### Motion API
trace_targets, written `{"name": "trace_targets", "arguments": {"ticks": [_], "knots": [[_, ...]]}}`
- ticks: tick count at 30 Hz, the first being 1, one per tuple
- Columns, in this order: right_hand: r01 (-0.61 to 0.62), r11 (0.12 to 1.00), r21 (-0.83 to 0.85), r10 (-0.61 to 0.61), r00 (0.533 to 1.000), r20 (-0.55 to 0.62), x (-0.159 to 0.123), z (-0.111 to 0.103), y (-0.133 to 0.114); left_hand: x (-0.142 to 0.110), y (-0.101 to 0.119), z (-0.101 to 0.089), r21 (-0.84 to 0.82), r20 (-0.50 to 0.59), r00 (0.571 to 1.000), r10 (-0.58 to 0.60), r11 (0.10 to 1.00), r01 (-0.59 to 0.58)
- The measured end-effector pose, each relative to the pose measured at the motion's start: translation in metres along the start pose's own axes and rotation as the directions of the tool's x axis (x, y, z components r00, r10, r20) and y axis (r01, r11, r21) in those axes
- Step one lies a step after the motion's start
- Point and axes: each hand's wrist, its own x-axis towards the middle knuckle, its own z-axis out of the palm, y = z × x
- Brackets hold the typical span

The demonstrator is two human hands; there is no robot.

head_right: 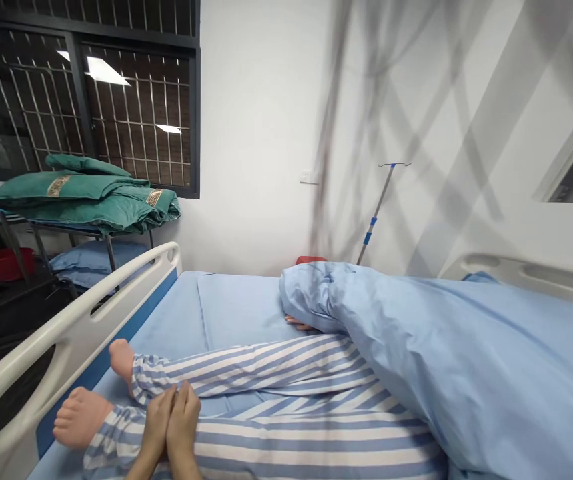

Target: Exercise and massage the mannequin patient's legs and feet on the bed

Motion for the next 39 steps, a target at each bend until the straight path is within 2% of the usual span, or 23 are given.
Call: {"name": "trace_targets", "arguments": {"ticks": [3,5,9,12,14,17,21,24,27,29,32,35,39], "knots": [[-0.005,0.998,-0.069,0.005,1.000,-0.008,0.003,-0.002,-0.001,-0.002,-0.006,-0.001,0.009,0.094,0.995,0.014,1.000,-0.015],[0.027,0.986,-0.166,-0.023,0.999,0.024,0.006,-0.006,-0.009,-0.002,-0.006,0.000,0.038,0.108,0.994,0.020,0.999,-0.024],[0.214,0.910,-0.355,-0.156,0.970,0.186,0.008,-0.021,-0.036,-0.002,-0.014,0.001,0.129,0.128,0.988,0.088,0.986,-0.104],[0.306,0.866,-0.396,-0.208,0.940,0.271,0.006,-0.029,-0.042,-0.003,-0.024,0.001,0.215,0.117,0.982,0.148,0.962,-0.171],[0.277,0.880,-0.387,-0.183,0.948,0.261,0.004,-0.031,-0.034,-0.003,-0.027,0.001,0.242,0.086,0.987,0.134,0.958,-0.151],[0.222,0.904,-0.366,-0.148,0.965,0.218,0.002,-0.032,-0.017,-0.003,-0.023,0.000,0.225,0.051,0.998,0.041,0.973,-0.052],[0.214,0.932,-0.292,-0.154,0.964,0.215,0.002,-0.034,-0.006,-0.007,-0.005,0.005,0.151,0.146,0.989,-0.039,0.988,0.016],[0.157,0.970,-0.187,-0.124,0.977,0.175,0.006,-0.037,-0.006,-0.014,0.019,0.014,0.043,0.143,0.986,-0.088,0.996,0.082],[0.119,0.986,-0.115,-0.102,0.984,0.149,0.008,-0.039,-0.005,-0.018,0.047,0.026,-0.154,0.109,0.986,-0.127,0.978,0.143],[0.109,0.989,-0.097,-0.096,0.986,0.134,0.009,-0.039,-0.005,-0.019,0.058,0.032,-0.276,0.128,0.985,-0.116,0.950,0.147],[0.063,0.994,-0.085,-0.056,0.994,0.089,0.010,-0.039,-0.006,-0.019,0.051,0.035,-0.285,0.094,0.988,-0.123,0.947,0.145],[0.023,0.997,-0.079,-0.018,0.998,0.062,0.010,-0.040,-0.005,-0.020,0.025,0.034,-0.138,0.036,0.988,-0.149,0.978,0.153],[0.027,0.995,-0.095,-0.022,0.999,0.050,0.012,-0.040,-0.003,-0.023,0.008,0.030,-0.012,0.066,0.994,-0.083,0.996,0.084]]}}
